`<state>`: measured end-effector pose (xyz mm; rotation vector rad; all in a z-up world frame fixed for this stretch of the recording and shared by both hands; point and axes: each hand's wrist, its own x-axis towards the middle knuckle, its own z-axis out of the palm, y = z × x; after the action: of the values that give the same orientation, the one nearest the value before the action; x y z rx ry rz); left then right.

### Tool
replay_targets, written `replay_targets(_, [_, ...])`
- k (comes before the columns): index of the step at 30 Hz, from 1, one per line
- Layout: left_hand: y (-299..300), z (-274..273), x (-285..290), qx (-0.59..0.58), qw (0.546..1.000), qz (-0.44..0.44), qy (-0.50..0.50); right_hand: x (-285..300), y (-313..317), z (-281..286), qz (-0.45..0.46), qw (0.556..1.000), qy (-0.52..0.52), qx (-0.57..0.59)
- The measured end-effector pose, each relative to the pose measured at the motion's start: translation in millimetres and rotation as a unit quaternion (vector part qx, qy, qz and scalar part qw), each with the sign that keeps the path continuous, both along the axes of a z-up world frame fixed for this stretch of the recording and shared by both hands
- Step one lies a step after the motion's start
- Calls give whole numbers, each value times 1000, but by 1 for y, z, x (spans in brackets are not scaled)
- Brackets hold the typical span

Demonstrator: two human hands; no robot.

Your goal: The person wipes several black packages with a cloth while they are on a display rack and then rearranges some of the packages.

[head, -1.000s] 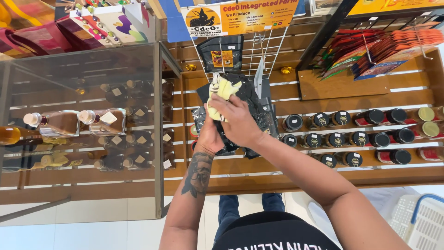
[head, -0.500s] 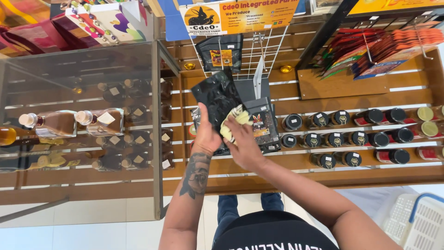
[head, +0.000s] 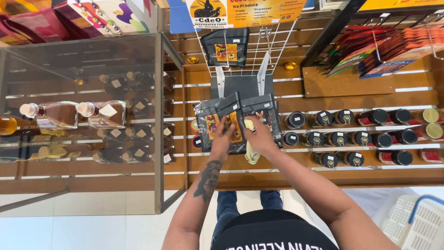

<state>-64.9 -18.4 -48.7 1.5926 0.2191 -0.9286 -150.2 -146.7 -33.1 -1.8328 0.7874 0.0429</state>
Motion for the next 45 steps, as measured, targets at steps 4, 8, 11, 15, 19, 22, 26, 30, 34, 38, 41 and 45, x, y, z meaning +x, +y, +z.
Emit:
replay_targets(4, [32, -76, 2, 23, 992, 112, -45, 6, -12, -39, -50, 998, 4, 28])
replay_targets(8, [61, -106, 14, -18, 980, 196, -28, 10, -21, -58, -36, 999, 38, 7])
replay_targets(11, [74, -125, 29, -30, 969, 245, -19, 20, -18, -57, 24, 997, 79, -9])
replay_targets(15, [87, -159, 47, -4, 962, 269, -36, 37, -10, -86, 63, 991, 120, -18])
replay_targets(19, [91, -184, 57, 14, 965, 253, -67, 46, -7, -85, 70, 989, 132, -25])
replay_targets(22, [95, -200, 61, 155, 970, 165, -89, 44, -10, -88, 82, 988, 125, -39])
replay_targets(26, [100, -201, 65, 297, 948, 48, -104, 39, -18, -100, 109, 980, 153, -70])
replay_targets(30, [97, -198, 74, 338, 933, 5, -120, 36, -25, -99, 130, 970, 171, -111])
replay_targets(34, [76, -154, 69, 319, 935, -15, -156, 38, -33, -86, 116, 976, 153, -101])
replay_targets(38, [60, -124, 82, 249, 955, 29, -161, 45, -40, -47, 95, 987, 103, -81])
replay_targets(41, [35, -63, 93, 189, 968, 59, -153, 60, -50, -17, 77, 992, 63, -76])
replay_targets(45, [9, -49, 115, 97, 964, 97, -229, 88, -68, 0, 45, 995, 17, -88])
